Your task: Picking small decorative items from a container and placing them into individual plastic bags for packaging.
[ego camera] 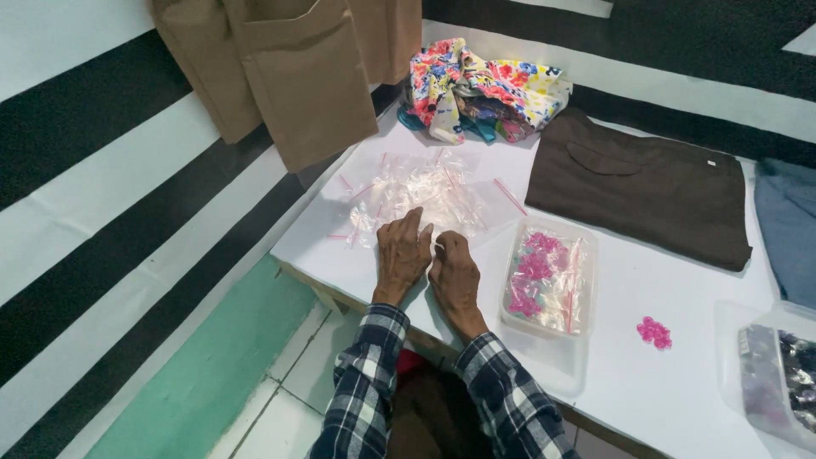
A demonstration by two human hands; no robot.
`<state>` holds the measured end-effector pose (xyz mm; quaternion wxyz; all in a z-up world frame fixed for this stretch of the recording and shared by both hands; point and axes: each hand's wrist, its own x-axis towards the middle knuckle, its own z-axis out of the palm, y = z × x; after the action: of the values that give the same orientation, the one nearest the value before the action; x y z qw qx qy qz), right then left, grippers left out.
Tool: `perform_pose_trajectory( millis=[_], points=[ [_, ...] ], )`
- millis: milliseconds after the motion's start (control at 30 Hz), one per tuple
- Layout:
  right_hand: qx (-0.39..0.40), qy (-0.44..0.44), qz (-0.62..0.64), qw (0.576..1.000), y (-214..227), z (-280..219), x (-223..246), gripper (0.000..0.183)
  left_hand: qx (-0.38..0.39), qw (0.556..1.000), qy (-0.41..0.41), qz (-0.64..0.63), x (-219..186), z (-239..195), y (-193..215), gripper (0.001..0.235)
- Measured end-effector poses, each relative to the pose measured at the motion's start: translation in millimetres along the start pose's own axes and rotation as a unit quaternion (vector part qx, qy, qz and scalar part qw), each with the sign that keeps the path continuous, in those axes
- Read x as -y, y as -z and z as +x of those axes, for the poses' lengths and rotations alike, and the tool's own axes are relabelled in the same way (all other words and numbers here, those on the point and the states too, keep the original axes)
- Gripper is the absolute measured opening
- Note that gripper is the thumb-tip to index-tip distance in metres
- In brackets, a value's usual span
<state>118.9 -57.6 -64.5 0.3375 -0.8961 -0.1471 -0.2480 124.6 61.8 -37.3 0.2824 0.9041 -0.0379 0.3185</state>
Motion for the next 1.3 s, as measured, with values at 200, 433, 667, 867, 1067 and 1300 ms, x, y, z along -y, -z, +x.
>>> perform_pose_trajectory(
  millis=[200,433,667,867,1067,1300],
  points=[
    [-0.050,0.033,0.092,0.994,14,3,17,0.026,-0.099,0.993,-0.032,-0.057,9,2,-5,0.017],
    [-0.031,0.046,0.014,0.998,10,3,14,0.058,-0.174,0.981,-0.019,-0.083,0,-2,7,0.016],
    [-0.043,0.077,-0.035,0.995,5,-1,6,0.039,-0.194,0.974,-0.083,-0.085,-7,-3,13,0.026],
    [-0.035,0.109,-0.057,0.992,7,-6,9,0.033,-0.187,0.974,-0.105,-0.078,-8,-8,15,0.028],
    [-0.069,0.154,-0.096,0.981,18,-12,18,0.030,-0.215,0.968,-0.072,-0.104,-18,-21,23,0.034],
    [-0.081,0.197,-0.048,0.976,54,-43,36,0.022,-0.257,0.927,0.081,-0.262,-62,-57,49,0.031]
  ],
)
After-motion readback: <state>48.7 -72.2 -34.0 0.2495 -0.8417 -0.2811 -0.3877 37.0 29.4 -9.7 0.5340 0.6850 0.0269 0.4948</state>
